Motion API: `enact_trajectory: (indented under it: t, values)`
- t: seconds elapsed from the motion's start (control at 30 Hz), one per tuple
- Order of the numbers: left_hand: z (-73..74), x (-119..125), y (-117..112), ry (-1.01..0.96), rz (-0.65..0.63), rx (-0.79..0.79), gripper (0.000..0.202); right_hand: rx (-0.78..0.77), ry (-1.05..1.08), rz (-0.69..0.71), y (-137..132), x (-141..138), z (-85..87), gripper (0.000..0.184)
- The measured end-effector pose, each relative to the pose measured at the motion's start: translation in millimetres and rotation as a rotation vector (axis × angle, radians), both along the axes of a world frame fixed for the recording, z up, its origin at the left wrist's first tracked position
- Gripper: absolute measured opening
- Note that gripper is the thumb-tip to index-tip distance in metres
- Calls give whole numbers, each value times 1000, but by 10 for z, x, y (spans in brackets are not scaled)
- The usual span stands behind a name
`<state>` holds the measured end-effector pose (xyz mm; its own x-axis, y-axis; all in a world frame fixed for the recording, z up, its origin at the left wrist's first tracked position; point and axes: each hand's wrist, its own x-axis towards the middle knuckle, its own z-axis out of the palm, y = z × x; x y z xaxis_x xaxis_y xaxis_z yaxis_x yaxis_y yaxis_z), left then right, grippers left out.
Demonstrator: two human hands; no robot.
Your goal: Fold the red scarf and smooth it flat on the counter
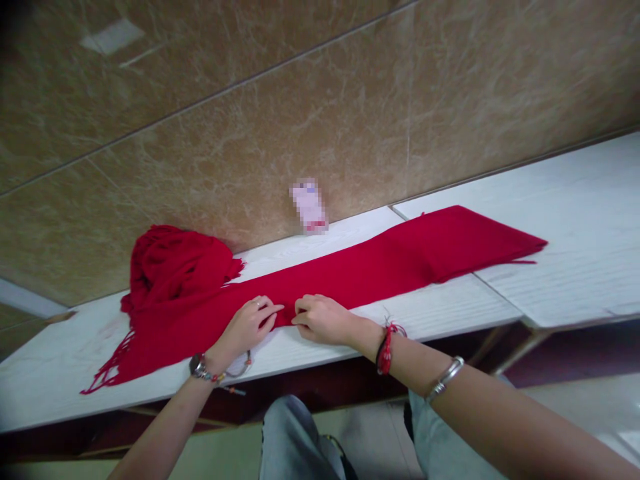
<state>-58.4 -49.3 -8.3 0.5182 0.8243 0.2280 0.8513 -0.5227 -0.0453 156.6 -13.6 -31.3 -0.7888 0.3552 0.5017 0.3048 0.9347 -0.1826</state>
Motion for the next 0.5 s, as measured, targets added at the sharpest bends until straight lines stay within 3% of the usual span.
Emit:
enact_trajectory:
  t: [0.1, 0.17, 0.27, 0.4, 0.43, 0.5]
  values:
    - [60, 29, 124, 35, -155, -143, 34, 0, 19, 7, 2, -4, -5, 18]
    - [93, 10, 242, 76, -178, -256, 38, -4, 38, 17, 7, -5, -19, 18]
    - [88, -78, 426, 120, -42, -375, 43, -16, 53, 22, 13, -3, -36, 19]
    - [9, -199, 554, 78, 283, -356, 46, -27, 35, 12, 10, 1, -25, 19]
    - [-8, -212, 551, 57, 319, -326, 46, -29, 30, 9, 10, 1, -21, 19]
    - [-26, -206, 507, 11, 270, -269, 48, -32, 30, 5, 10, 0, -19, 19]
